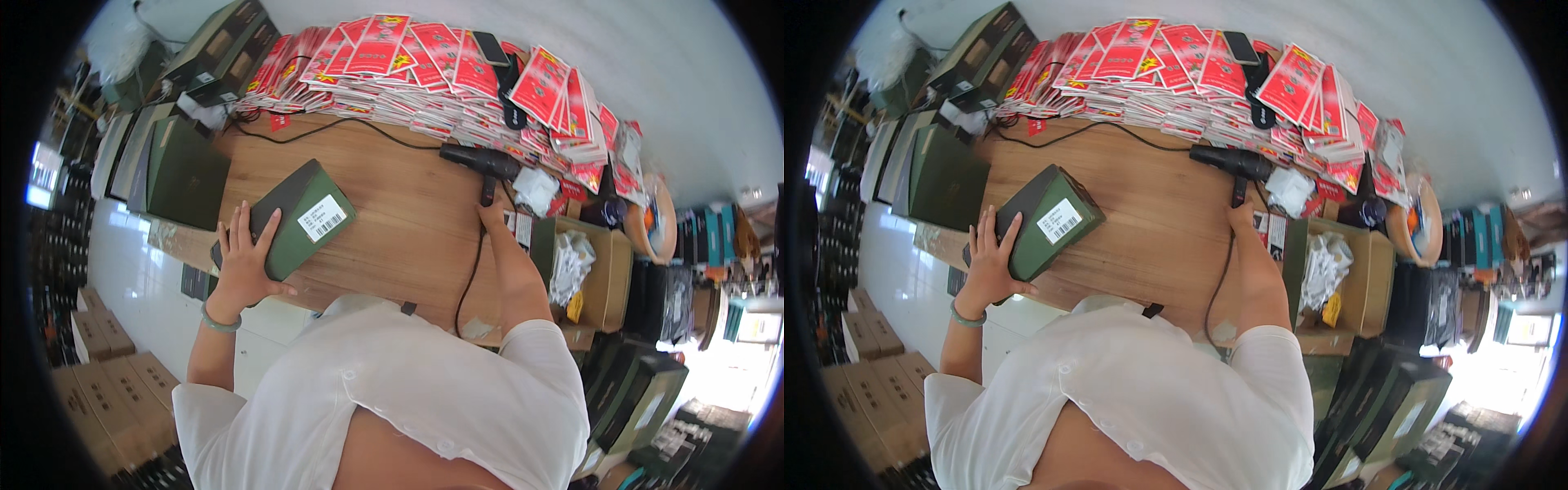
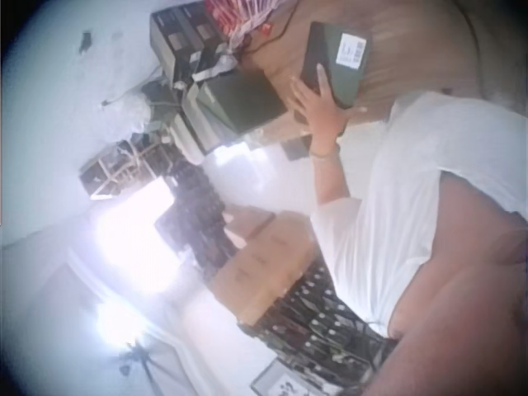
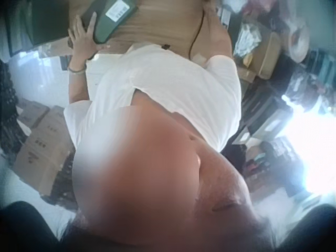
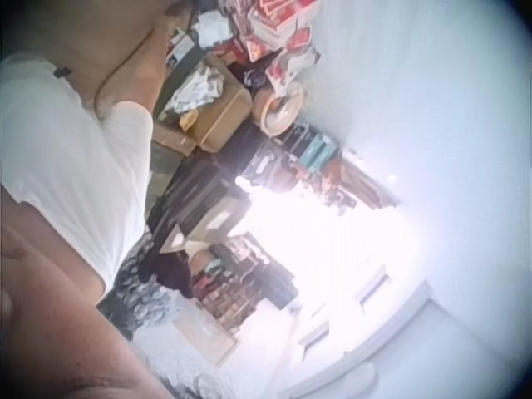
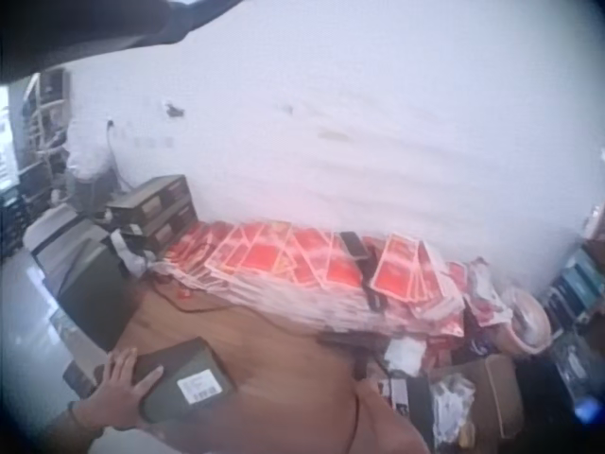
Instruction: The person packs a pair of beige sneakers into a green shoebox, places a red card inside, and closes the box. They then use a heat gun to apply a label to the box and move it to a stack.
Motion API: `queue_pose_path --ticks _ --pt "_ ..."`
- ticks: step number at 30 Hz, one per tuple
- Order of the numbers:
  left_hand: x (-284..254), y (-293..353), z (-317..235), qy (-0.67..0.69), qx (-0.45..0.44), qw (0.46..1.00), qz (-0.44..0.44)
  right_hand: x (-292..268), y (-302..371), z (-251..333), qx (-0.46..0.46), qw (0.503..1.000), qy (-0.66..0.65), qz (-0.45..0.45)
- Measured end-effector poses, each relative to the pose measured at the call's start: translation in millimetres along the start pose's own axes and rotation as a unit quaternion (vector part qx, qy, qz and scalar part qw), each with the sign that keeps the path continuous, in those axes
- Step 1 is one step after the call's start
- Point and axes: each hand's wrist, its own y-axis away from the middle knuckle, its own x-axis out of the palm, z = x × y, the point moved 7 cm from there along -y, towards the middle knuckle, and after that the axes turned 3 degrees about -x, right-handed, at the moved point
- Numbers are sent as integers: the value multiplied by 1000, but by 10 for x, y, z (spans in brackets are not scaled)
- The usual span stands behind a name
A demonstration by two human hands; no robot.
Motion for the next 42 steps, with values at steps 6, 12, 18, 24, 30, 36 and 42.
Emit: queue_pose_path --ticks 6,12,18,24,30,36,42 --pt "-106 60 -249 26 29 991 -130 236 -341 -235 111 907 -382 140" --pt "12 268 -244 42 5 988 -149 150 705 807 165 780 -550 248" --pt "48 1 -288 25 -18 985 -170 -766 2095 1131 14 868 -466 169" --pt "1 -517 -148 22 -1 984 -179 -1424 3034 1776 -43 877 -473 75" --pt "53 -385 -249 80 29 963 -254 -1880 3409 2236 -131 916 -377 34" --pt "111 -196 -311 142 32 938 -313 -1948 3691 2530 -167 949 -260 60" --pt "86 -155 -270 180 51 925 -330 -1948 3697 2654 -235 960 -150 13"
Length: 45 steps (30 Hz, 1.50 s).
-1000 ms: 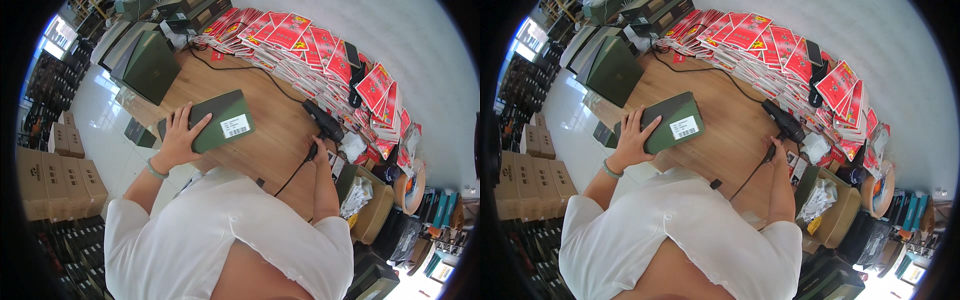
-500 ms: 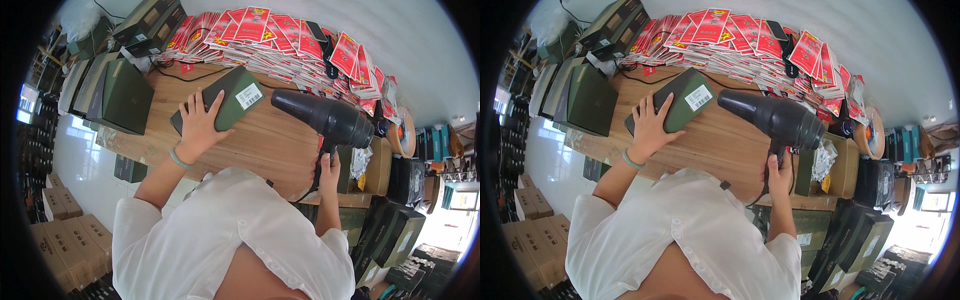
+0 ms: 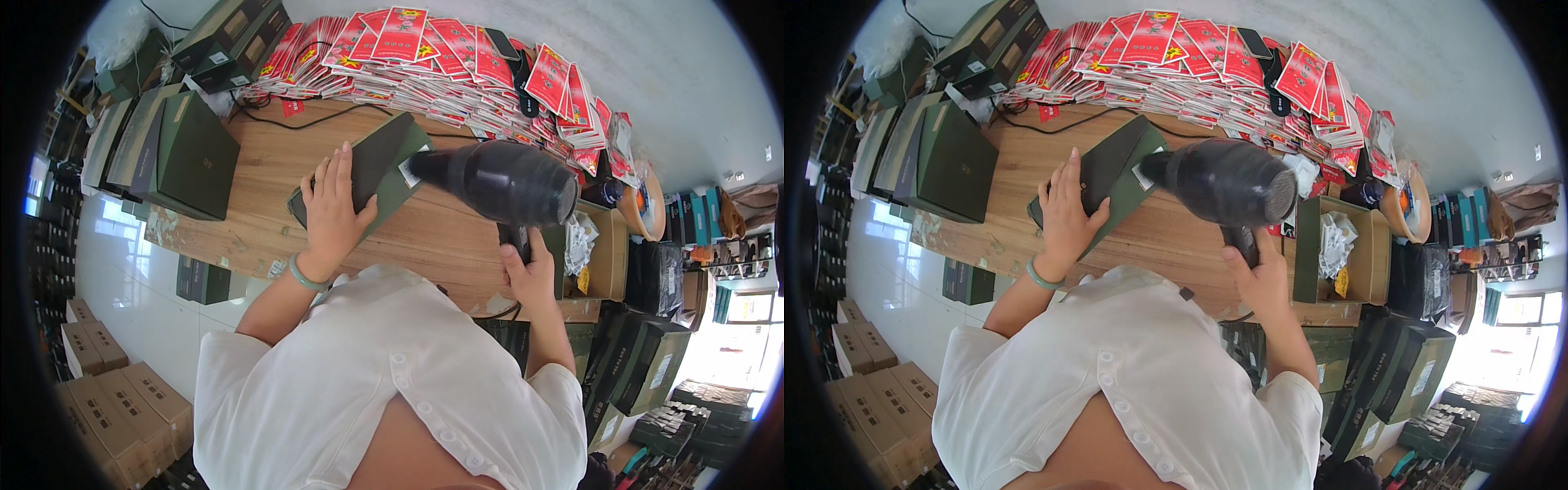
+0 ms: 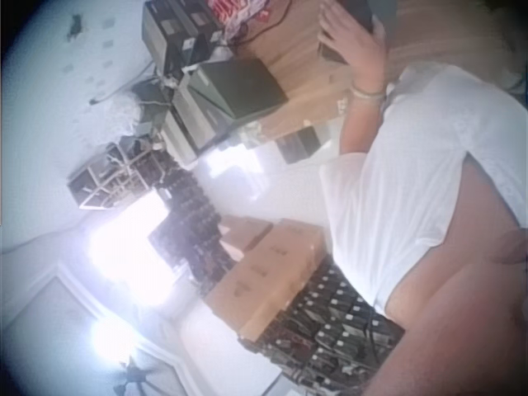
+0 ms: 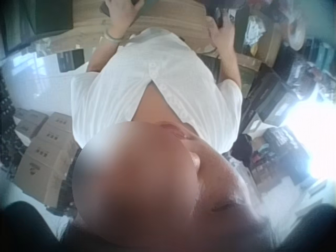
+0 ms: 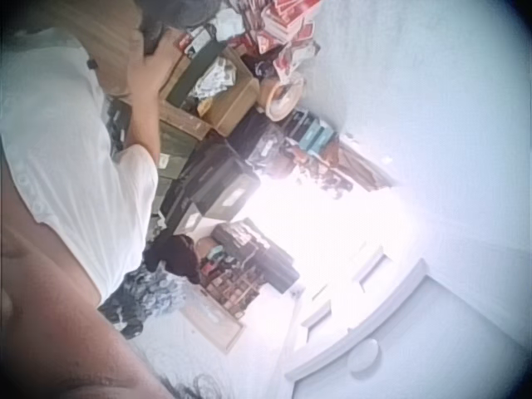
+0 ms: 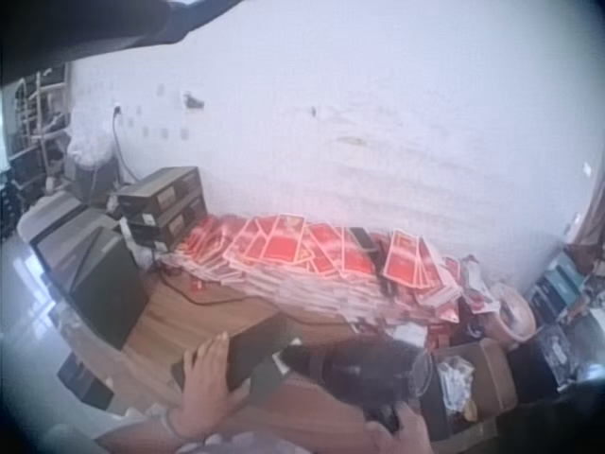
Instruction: The person packs a pair of beige sneakers into a green shoebox, places a red card inside, and closes the box. They then use a heat gun to apply a label to the box and move it to a stack.
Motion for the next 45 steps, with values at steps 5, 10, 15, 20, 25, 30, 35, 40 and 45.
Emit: queue_pose_path --ticks 5,10,15,20,25,30,35,40,45 --pt "-7 62 -15 25 -2 1000 17 -31 -31 167 -177 977 104 -54" --pt "-7 90 -34 33 7 999 4 -58 -25 -13 -99 993 54 -46" --pt "-14 81 -10 34 -1 999 10 -57 44 -101 20 1000 -11 0" --pt "-51 59 -47 27 18 999 5 -38 84 -171 -27 999 13 -17" --pt "-45 51 -19 40 5 999 18 -20 96 -139 24 1000 10 -9" --pt "-36 33 22 35 9 999 9 -26 131 -117 15 999 26 -18" --pt "-43 -14 60 41 3 999 20 -37 201 -69 -154 981 95 -69" --pt "-30 -21 98 45 -1 999 16 -29 245 -50 -161 983 75 -37" --pt "-23 -34 112 35 7 999 17 -4 319 -127 19 1000 -22 10"
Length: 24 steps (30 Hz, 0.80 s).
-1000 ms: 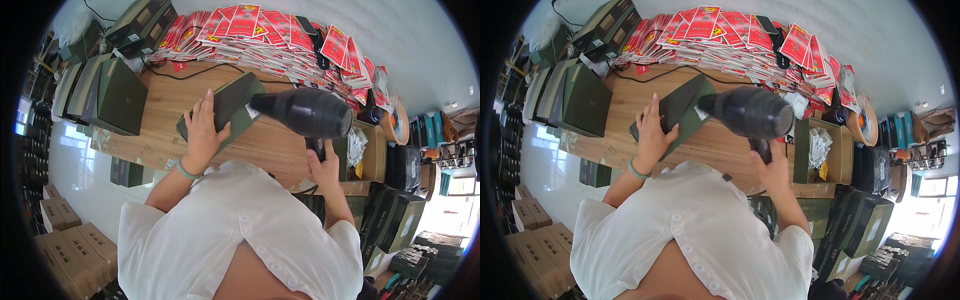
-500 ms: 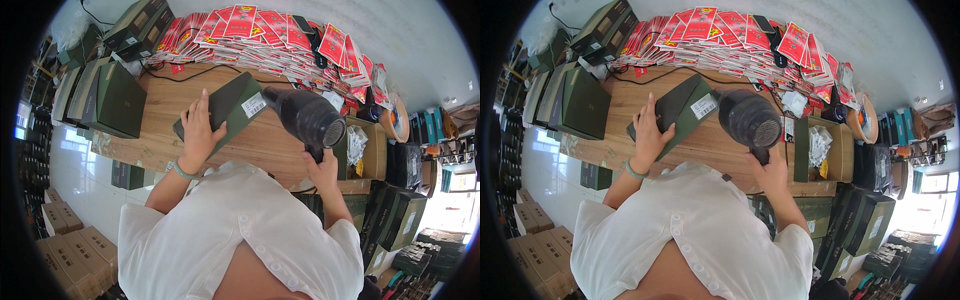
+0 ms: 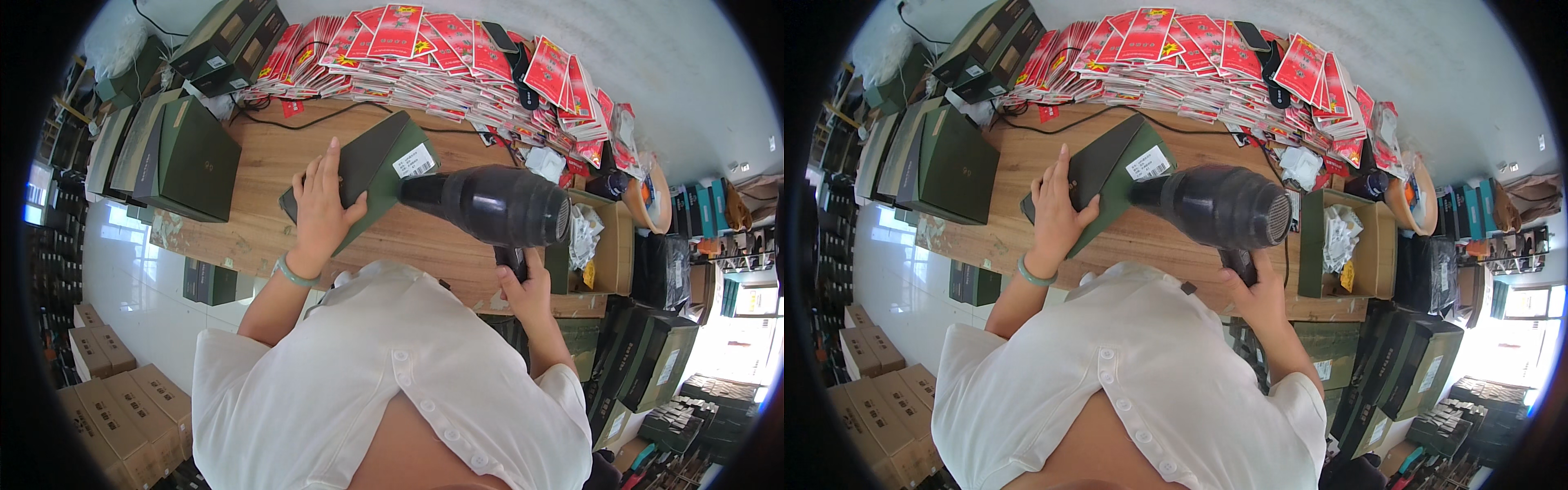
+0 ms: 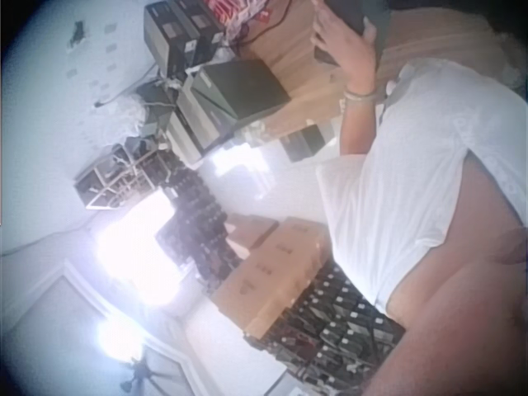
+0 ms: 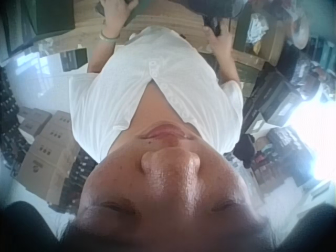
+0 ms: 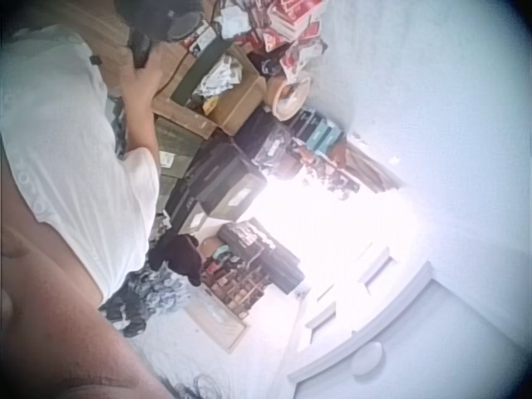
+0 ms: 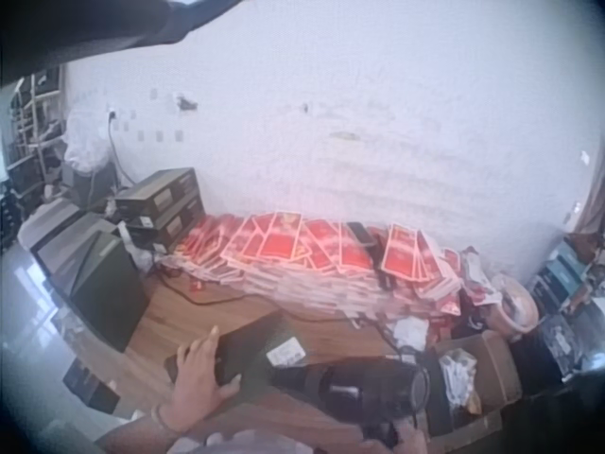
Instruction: The person packs a pair of beige sneakers into a green shoebox, places a red card inside, and closes the box. They then use a heat gun to apply a label to the box and move it to a stack.
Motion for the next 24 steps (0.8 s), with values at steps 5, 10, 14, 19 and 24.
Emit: queue_pose_path --ticks 5,10,14,19,24 --pt "-4 3 1 -5 -3 1000 4 -20 17 -118 60 998 0 2" --pt "-15 -11 -23 -12 2 1000 9 -43 -46 -70 -110 992 57 -33" --pt "-27 0 -34 0 -2 1000 3 -20 -48 -71 -3 1000 -4 -21" --pt "-47 -7 -38 17 -2 1000 -4 -45 -60 -149 -26 999 14 -25" --pt "-51 -20 -5 28 -5 1000 -9 -39 -85 -86 -101 993 56 -33"
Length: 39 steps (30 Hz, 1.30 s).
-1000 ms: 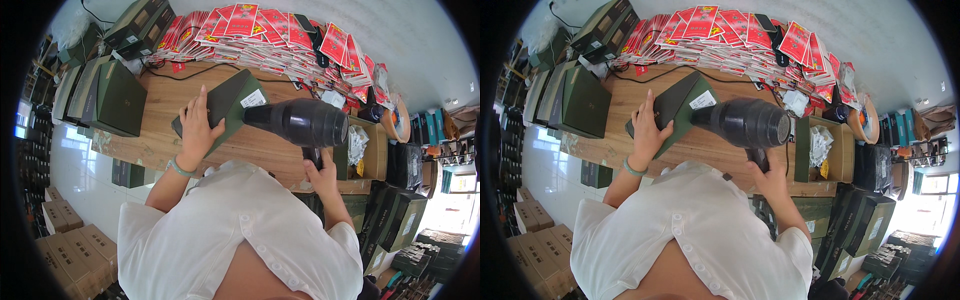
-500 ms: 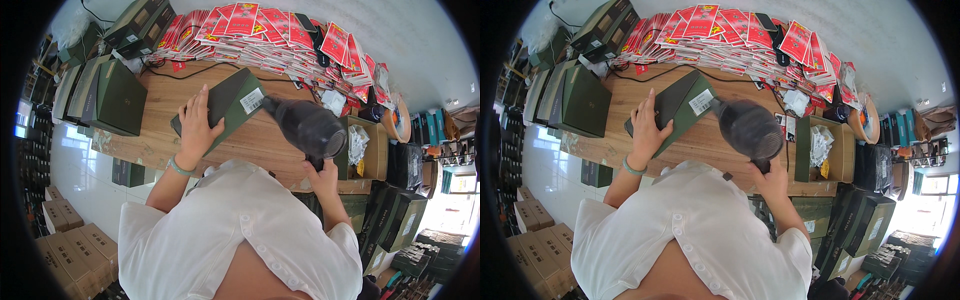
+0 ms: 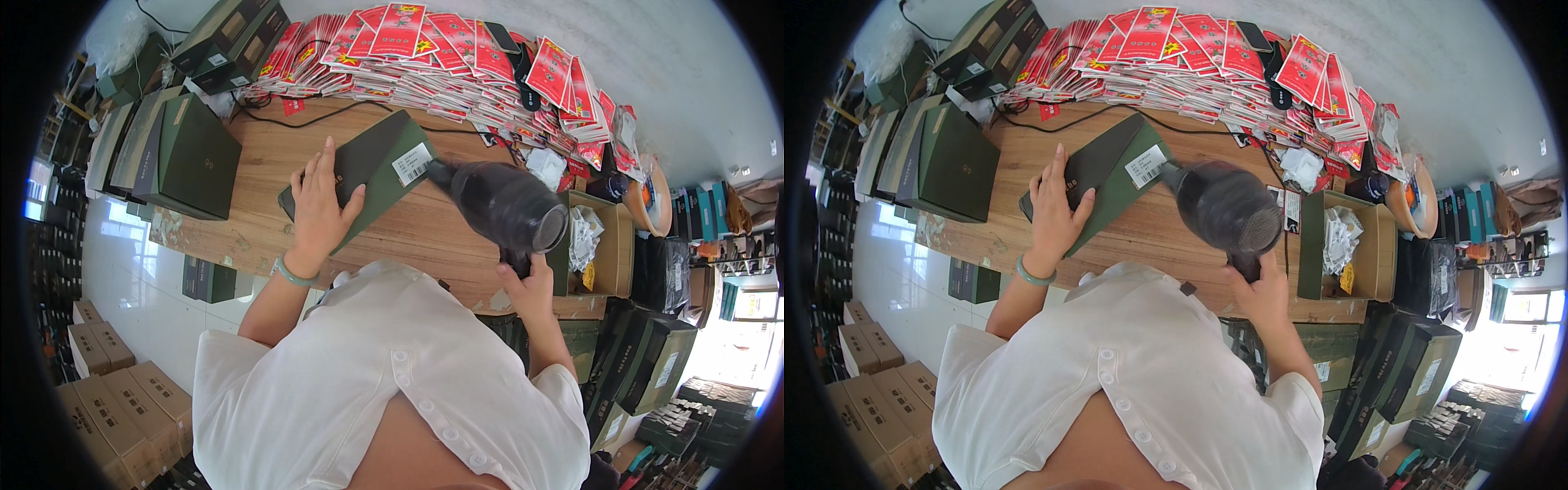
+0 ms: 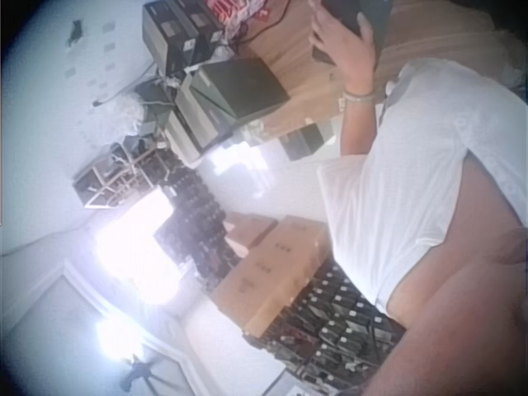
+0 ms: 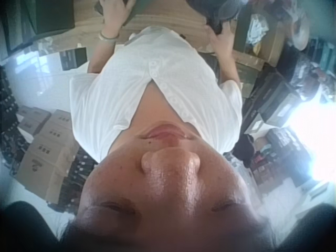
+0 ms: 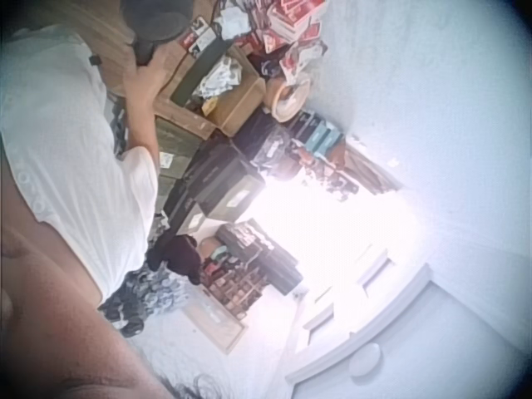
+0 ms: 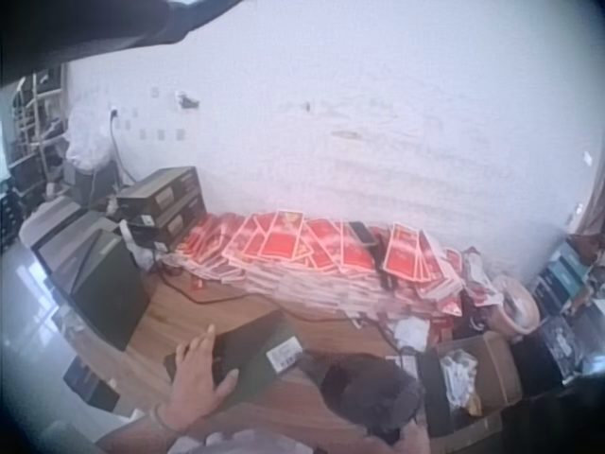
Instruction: The person packs a pair of beige sneakers into a green shoebox, places a red card inside, and closes the box. They then use a heat gun to apply a label to the box and move it to a stack.
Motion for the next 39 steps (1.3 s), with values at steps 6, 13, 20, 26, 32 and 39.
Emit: queue_pose_path --ticks 6,13,20,26,32,39 --pt "12 -8 10 -7 -3 1000 0 22 -21 -67 -33 999 10 -16" --pt "4 -14 18 -3 -5 1000 1 25 -49 -84 71 997 -41 1" --pt "-9 -23 -17 -5 -16 1000 20 -8 -181 12 82 997 12 7" --pt "-9 29 -119 -14 -8 999 28 13 -366 106 58 998 -14 -4" --pt "3 54 -108 -10 -6 1000 16 46 -371 72 110 993 -8 40" --pt "-2 47 -108 -21 1 1000 6 20 -350 23 117 992 17 47"
